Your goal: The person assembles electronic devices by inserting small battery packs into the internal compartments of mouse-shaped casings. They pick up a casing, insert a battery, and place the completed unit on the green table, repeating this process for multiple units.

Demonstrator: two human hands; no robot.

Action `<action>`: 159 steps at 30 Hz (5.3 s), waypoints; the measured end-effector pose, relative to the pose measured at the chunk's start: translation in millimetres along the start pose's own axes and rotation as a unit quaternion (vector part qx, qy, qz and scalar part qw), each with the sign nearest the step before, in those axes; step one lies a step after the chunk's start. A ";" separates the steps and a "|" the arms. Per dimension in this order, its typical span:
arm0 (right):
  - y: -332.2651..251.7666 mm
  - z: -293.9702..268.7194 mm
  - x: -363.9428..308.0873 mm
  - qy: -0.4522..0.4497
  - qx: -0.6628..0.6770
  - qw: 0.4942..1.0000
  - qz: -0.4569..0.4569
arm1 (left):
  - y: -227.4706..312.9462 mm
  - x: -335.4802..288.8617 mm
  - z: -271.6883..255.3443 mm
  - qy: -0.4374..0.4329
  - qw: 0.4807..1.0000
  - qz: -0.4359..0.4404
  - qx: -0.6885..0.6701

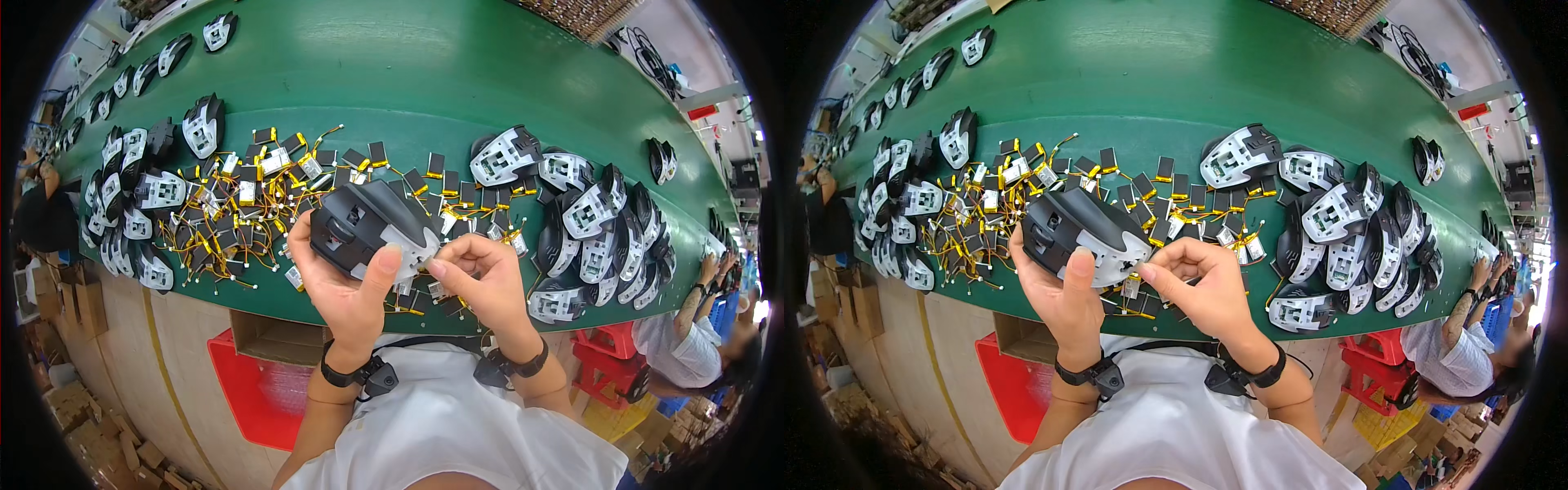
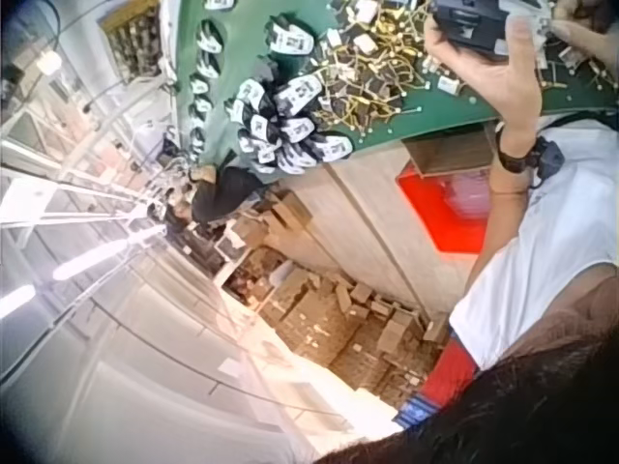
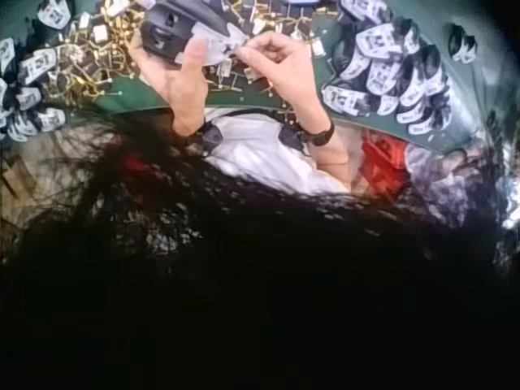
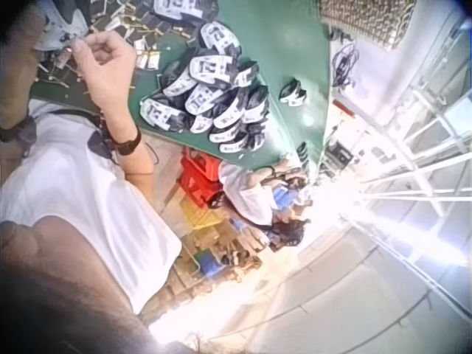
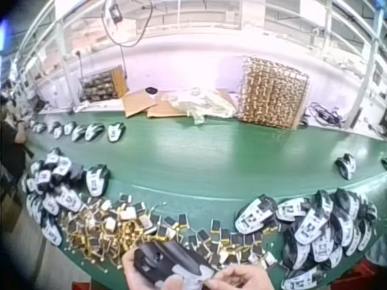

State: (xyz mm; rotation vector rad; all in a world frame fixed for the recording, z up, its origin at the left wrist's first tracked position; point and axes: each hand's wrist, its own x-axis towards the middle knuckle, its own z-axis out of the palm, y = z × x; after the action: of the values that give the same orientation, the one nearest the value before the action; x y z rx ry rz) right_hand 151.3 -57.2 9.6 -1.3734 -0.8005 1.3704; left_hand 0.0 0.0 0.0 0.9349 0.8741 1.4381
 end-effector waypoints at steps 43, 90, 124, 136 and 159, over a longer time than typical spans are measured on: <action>4.5 19.2 -1.0 0.045 0.053 0.997 -0.037 | -4.0 -13.5 7.8 0.008 0.999 0.037 0.002; 5.5 12.7 3.2 -0.039 0.163 0.985 -0.036 | 13.5 -11.6 10.0 -0.147 0.987 -0.025 0.050; -17.6 16.3 2.5 0.087 -0.044 0.914 -0.393 | 11.7 12.9 22.0 -0.078 0.987 -0.078 -0.114; -16.3 9.4 2.9 0.123 -0.142 0.943 -0.275 | 9.7 15.2 17.4 -0.060 0.988 -0.053 -0.135; -39.1 20.2 4.2 -0.061 0.157 0.979 -0.117 | 14.8 4.3 19.8 -0.027 0.996 0.017 -0.080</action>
State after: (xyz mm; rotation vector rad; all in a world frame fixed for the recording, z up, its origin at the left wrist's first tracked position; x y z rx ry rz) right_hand 139.6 -38.2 47.8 -0.9277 -0.7624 1.3373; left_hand 12.0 3.3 21.8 0.8685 0.6951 1.4819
